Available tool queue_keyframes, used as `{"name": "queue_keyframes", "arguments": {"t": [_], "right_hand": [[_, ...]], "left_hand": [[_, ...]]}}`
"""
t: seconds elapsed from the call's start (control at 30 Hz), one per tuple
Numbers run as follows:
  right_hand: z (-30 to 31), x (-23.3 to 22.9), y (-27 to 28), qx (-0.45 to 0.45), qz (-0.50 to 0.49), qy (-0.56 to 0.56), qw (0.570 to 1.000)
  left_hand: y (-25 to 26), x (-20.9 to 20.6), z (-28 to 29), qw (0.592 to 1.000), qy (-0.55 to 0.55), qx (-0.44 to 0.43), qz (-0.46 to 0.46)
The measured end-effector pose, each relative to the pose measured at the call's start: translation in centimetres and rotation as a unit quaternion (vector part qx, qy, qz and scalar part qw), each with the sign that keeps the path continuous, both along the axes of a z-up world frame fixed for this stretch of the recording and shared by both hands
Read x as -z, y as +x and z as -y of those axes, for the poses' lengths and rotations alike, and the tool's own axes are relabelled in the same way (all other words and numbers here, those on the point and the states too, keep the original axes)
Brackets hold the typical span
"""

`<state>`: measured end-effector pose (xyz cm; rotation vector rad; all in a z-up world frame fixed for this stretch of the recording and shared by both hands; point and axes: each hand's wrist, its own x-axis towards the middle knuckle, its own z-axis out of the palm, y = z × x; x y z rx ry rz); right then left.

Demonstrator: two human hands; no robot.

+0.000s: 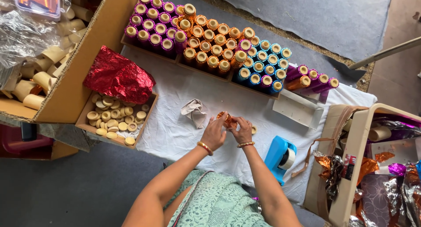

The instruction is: The recorder is wrapping small cylindrical objects in pieces of foil and placing them into a container.

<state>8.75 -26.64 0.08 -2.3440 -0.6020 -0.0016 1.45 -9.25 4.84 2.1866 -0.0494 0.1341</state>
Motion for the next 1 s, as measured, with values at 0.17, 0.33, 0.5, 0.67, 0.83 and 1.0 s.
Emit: {"name": "queue_keyframes", "arguments": {"t": [0.17, 0.33, 0.5, 0.67, 0.83, 1.0], "right_hand": [[0.6, 1.1, 0.1, 0.003, -0.004, -0.002, 1.000], [0.7, 1.0, 0.1, 0.004, -0.004, 0.012, 1.000], [1.3, 2.1, 0.2, 0.002, -0.011, 0.014, 1.000], [0.9, 1.5, -0.2, 0.017, 0.023, -0.002, 1.000], [-0.4, -0.6, -0.8, -0.018, 0.047, -0.022, 0.998], [-2.7, -2.9, -1.4, -0.024, 0.065, -0.072, 0.995]], "left_hand": [[2.7, 0.9, -2.8, 0.976, -0.185, -0.099, -0.061], [1.1, 0.6, -2.2, 0.986, -0.103, -0.123, 0.044], [1.4, -0.6, -1.7, 0.997, -0.039, -0.003, 0.069], [2.5, 0.2, -3.1, 0.986, -0.137, -0.094, 0.001], [2.2, -2.1, -2.8, 0.994, -0.064, -0.074, 0.049], [1.7, 2.7, -2.7, 0.995, 0.091, -0.006, 0.027]]}}
